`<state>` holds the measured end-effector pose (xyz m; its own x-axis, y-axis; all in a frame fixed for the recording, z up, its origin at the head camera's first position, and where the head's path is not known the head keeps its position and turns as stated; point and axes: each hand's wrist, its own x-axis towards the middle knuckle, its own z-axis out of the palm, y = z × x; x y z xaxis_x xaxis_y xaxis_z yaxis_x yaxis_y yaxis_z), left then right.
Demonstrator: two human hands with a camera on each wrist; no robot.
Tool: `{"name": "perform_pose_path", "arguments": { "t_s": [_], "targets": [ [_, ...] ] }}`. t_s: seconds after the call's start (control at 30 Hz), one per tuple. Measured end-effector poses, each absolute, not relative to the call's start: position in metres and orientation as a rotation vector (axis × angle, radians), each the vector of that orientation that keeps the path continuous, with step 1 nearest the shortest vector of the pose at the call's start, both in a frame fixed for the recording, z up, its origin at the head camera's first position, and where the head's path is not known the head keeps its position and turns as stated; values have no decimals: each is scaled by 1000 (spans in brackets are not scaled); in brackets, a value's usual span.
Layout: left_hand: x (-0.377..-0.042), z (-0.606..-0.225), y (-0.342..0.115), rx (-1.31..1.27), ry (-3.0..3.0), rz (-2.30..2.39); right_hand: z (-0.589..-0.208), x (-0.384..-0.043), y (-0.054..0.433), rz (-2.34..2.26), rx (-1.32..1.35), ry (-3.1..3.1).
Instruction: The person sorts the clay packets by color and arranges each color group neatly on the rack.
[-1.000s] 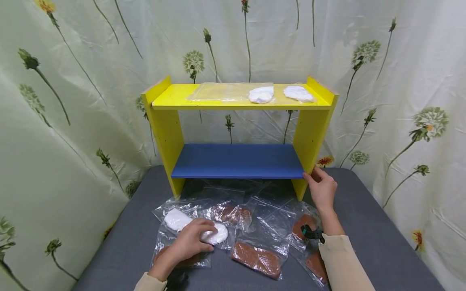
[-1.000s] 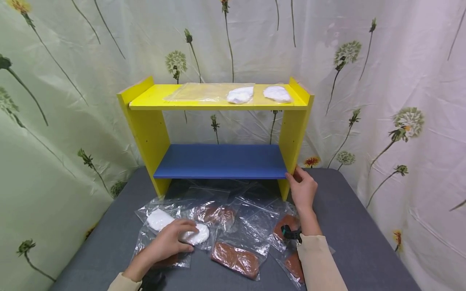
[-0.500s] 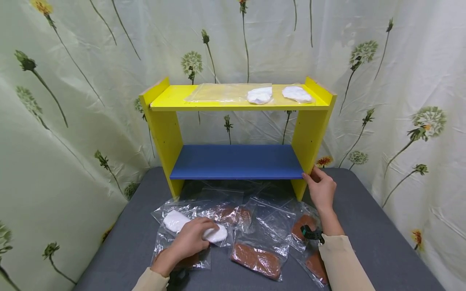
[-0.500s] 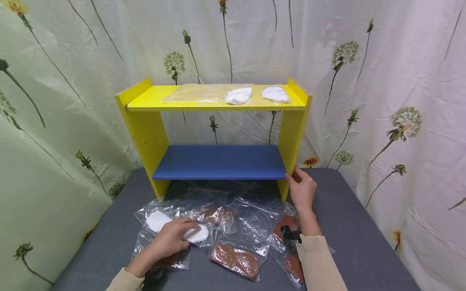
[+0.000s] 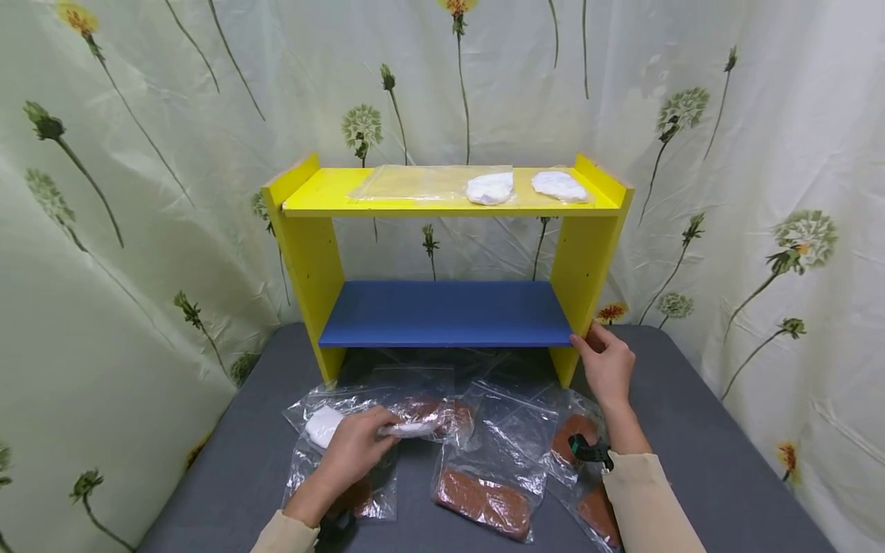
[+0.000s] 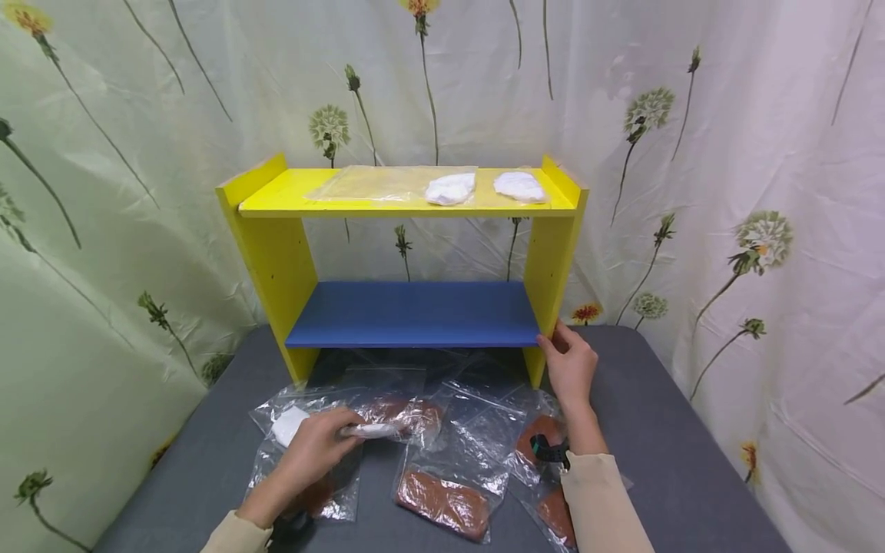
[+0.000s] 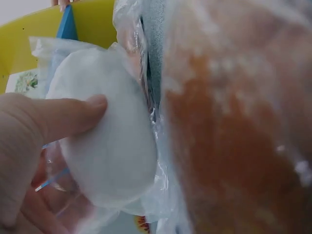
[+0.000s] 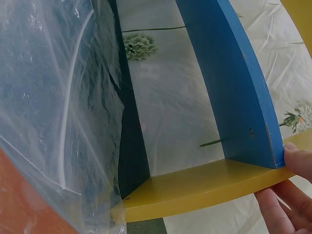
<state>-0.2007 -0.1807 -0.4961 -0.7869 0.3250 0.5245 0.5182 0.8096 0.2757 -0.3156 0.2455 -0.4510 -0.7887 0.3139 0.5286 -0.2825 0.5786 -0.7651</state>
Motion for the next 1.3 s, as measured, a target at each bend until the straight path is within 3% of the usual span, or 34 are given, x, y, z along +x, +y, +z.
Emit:
{"name": "perform_pose_path", "arguments": {
  "t_s": [0.5,0.93,1.3],
  "targets": [
    [-196,-462,-178,-647,-2434,-489,-453,-315,246,1204,-33,-2163],
    [-199,-425,-176,-635,-2362,-796,-447,-317,247,1243,-26,-2157],
    [-195,-400,-173,-329,-2414,-1204,-449,-317,246,1245,-31,-2167]
  ]
}}
